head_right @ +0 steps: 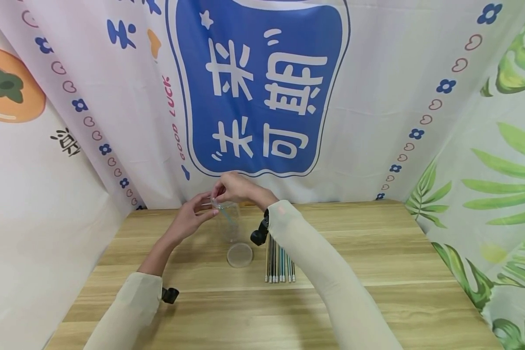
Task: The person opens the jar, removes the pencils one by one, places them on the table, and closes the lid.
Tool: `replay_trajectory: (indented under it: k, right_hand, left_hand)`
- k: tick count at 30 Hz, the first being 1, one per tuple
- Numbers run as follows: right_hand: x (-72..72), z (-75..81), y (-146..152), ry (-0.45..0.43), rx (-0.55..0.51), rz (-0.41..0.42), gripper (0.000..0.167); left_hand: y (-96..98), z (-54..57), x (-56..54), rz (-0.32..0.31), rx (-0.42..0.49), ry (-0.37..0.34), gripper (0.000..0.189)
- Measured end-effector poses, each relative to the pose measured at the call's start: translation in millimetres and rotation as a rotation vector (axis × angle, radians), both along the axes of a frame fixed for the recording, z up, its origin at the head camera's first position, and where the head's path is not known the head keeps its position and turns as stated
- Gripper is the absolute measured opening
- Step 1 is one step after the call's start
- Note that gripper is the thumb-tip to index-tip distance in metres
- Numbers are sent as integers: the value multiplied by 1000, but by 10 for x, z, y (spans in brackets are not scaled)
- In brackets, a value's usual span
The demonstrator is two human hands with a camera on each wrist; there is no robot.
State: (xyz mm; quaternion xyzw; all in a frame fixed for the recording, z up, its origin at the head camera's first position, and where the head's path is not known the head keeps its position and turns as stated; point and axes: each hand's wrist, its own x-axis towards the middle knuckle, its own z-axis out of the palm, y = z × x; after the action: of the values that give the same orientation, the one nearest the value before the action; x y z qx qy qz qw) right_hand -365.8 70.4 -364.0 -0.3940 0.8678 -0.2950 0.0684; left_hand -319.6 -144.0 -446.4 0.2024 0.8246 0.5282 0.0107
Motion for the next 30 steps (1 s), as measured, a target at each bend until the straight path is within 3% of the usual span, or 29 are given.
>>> replay_trajectory:
  k: [14, 19, 30]
  right_hand:
    - [42, -53, 88, 26, -139, -64, 9]
    - [52, -106, 125, 42, -242, -120, 11]
    - [91, -206, 221, -29, -529, -230, 10]
  left_hand:
    - [23, 1, -3, 9, 18, -11, 66]
    - [14, -4, -2, 3, 11, -9, 67]
    - [10, 4, 8, 0, 5, -16, 69]
